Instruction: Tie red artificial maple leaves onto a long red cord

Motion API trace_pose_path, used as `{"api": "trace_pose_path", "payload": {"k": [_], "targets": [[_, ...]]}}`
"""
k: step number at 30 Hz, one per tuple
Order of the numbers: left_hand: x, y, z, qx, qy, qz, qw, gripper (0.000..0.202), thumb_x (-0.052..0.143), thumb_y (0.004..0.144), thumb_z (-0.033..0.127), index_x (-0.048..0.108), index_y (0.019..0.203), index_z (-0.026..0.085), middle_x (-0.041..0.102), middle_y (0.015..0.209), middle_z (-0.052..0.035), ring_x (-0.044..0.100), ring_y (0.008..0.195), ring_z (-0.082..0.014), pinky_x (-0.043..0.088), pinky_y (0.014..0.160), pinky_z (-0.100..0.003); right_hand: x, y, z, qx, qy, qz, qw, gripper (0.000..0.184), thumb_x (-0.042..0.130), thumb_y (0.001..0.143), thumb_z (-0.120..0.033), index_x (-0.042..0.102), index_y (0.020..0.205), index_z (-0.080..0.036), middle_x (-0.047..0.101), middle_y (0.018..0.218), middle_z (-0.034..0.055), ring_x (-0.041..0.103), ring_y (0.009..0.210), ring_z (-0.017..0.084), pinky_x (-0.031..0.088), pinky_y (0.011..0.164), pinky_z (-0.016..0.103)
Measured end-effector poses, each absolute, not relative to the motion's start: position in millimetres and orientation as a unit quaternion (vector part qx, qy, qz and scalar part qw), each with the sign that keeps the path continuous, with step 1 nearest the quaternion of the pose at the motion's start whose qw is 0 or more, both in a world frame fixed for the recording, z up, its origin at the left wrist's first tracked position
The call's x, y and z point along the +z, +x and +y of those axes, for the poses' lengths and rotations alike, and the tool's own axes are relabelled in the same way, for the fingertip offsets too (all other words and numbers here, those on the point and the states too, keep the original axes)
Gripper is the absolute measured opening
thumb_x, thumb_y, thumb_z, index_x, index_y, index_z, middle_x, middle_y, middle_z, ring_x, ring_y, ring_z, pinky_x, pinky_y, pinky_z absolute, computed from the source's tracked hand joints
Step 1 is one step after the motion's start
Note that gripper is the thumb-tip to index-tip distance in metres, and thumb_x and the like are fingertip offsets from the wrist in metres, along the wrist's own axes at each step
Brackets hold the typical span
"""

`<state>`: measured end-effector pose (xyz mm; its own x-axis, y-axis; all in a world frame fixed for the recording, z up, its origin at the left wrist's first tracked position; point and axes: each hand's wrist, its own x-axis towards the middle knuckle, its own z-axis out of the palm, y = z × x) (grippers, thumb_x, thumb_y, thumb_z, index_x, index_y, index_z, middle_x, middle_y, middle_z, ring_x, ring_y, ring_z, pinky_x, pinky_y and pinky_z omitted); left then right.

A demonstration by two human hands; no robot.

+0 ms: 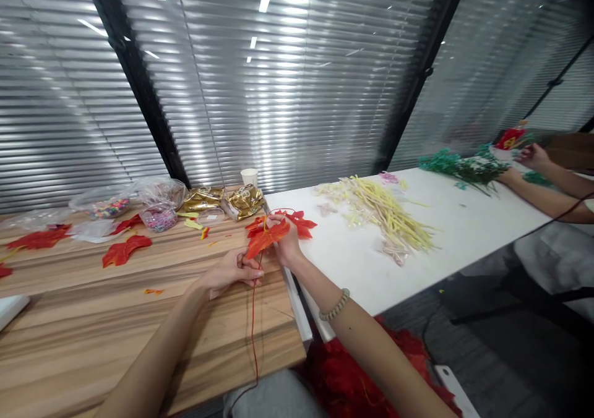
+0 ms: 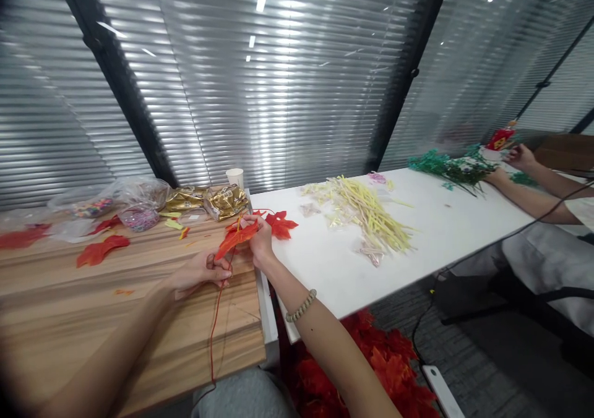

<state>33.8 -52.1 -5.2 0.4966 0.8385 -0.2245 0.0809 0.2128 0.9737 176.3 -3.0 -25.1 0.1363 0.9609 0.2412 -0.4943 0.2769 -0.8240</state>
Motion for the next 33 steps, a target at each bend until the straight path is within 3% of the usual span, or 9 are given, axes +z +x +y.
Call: {"api": "trace_pose_path", "payload": {"k": [6, 22, 33], "targets": [[-2, 32, -53, 0.232, 0.565, 0.402, 0.682, 0.034, 0.075, 0.056, 0.022, 0.057, 0.083, 0.012, 0.06, 0.066, 0.0012, 0.057, 0.056, -0.0095, 0.047, 0.053, -0.022, -22, 180, 0, 0.538, -0.263, -0.36, 0.716, 0.017, 0.063, 0.067, -0.028, 0.058, 0.08, -0.019, 0.066, 0.068, 0.0013, 0.06, 0.063, 0.015, 0.049, 0.063, 0.028], [2, 28, -58, 0.074, 0.603, 0.335, 0.72, 0.027, 0.077, 0.053, 0.021, 0.061, 0.072, 0.012, 0.062, 0.06, 0.0011, 0.059, 0.053, -0.0103, 0.049, 0.051, -0.021, -29, 180, 5, 0.548, -0.262, -0.349, 0.714, 0.018, 0.064, 0.066, -0.027, 0.055, 0.078, -0.017, 0.065, 0.066, 0.0009, 0.06, 0.062, 0.014, 0.048, 0.062, 0.028], [0, 24, -60, 0.005, 0.609, 0.287, 0.739, 0.03, 0.079, 0.05, 0.018, 0.062, 0.073, 0.013, 0.064, 0.059, 0.0007, 0.06, 0.051, -0.0099, 0.049, 0.049, -0.017, -30, 180, 5, 0.568, -0.287, -0.333, 0.696, 0.02, 0.065, 0.064, -0.028, 0.054, 0.077, -0.018, 0.063, 0.059, -0.0011, 0.059, 0.055, 0.013, 0.045, 0.054, 0.024]]}}
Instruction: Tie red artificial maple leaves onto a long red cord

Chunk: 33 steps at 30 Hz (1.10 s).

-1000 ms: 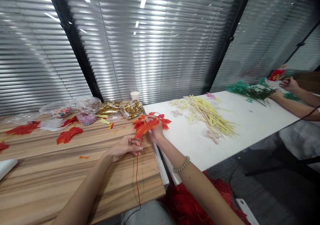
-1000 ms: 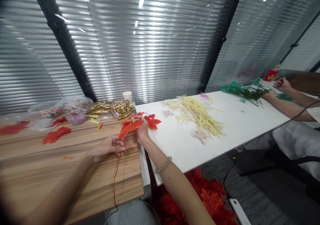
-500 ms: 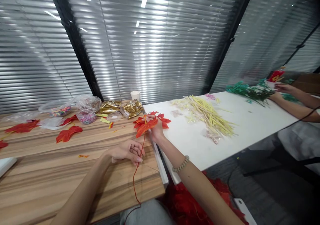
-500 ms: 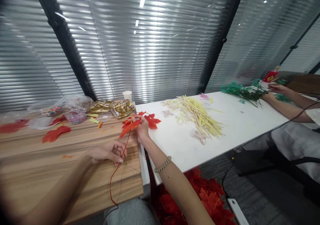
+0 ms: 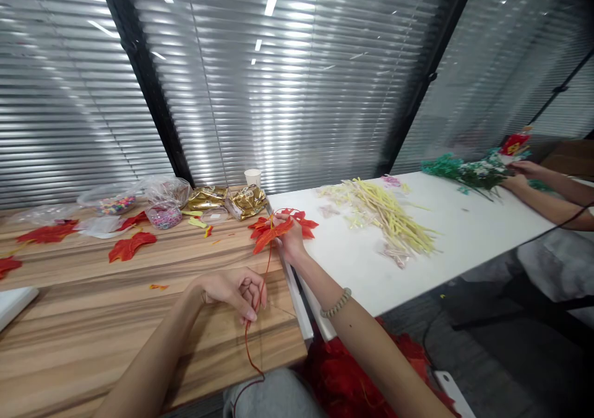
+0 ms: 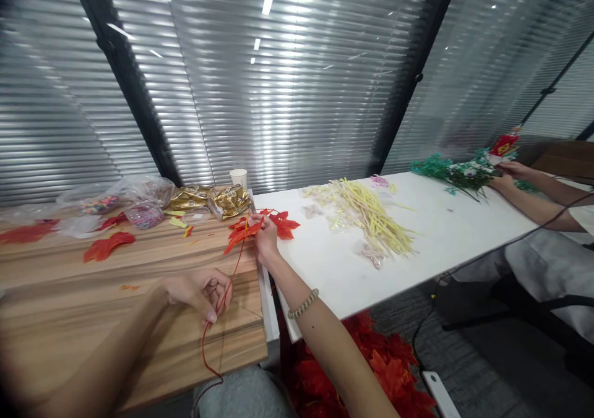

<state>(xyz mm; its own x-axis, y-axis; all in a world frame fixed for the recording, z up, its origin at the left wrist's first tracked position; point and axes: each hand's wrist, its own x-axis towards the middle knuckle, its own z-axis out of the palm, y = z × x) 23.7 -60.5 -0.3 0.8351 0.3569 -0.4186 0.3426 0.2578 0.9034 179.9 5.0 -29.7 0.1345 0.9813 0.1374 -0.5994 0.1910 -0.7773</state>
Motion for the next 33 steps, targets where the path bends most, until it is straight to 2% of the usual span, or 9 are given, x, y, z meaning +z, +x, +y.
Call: {"api": "trace_pose_path", "payload": {"k": [8, 20, 33], "targets": [[8, 24, -64, -0.04, 0.603, 0.269, 0.75, 0.035, 0.08, 0.047, 0.017, 0.061, 0.076, 0.013, 0.065, 0.061, 0.0014, 0.061, 0.049, -0.0114, 0.051, 0.048, -0.019, -31, 180, 5, 0.567, -0.292, -0.342, 0.69, 0.02, 0.064, 0.064, -0.03, 0.054, 0.076, -0.018, 0.065, 0.063, -0.0004, 0.06, 0.058, 0.014, 0.045, 0.056, 0.025], [2, 23, -63, -0.02, 0.623, 0.273, 0.733, 0.033, 0.079, 0.051, 0.025, 0.06, 0.075, 0.013, 0.065, 0.06, 0.0009, 0.061, 0.053, -0.014, 0.05, 0.054, -0.024, -30, 177, 1, 0.564, -0.3, -0.369, 0.675, 0.021, 0.064, 0.064, -0.031, 0.052, 0.077, -0.018, 0.064, 0.063, -0.0004, 0.059, 0.057, 0.013, 0.044, 0.055, 0.024], [-3, 24, -60, -0.005, 0.631, 0.273, 0.726, 0.026, 0.079, 0.05, 0.021, 0.06, 0.067, 0.014, 0.063, 0.058, 0.0014, 0.062, 0.053, -0.0134, 0.051, 0.05, -0.022, -29, 177, -2, 0.552, -0.289, -0.393, 0.676, 0.02, 0.063, 0.066, -0.032, 0.053, 0.075, -0.017, 0.064, 0.062, -0.0002, 0.058, 0.055, 0.013, 0.044, 0.054, 0.024]]}}
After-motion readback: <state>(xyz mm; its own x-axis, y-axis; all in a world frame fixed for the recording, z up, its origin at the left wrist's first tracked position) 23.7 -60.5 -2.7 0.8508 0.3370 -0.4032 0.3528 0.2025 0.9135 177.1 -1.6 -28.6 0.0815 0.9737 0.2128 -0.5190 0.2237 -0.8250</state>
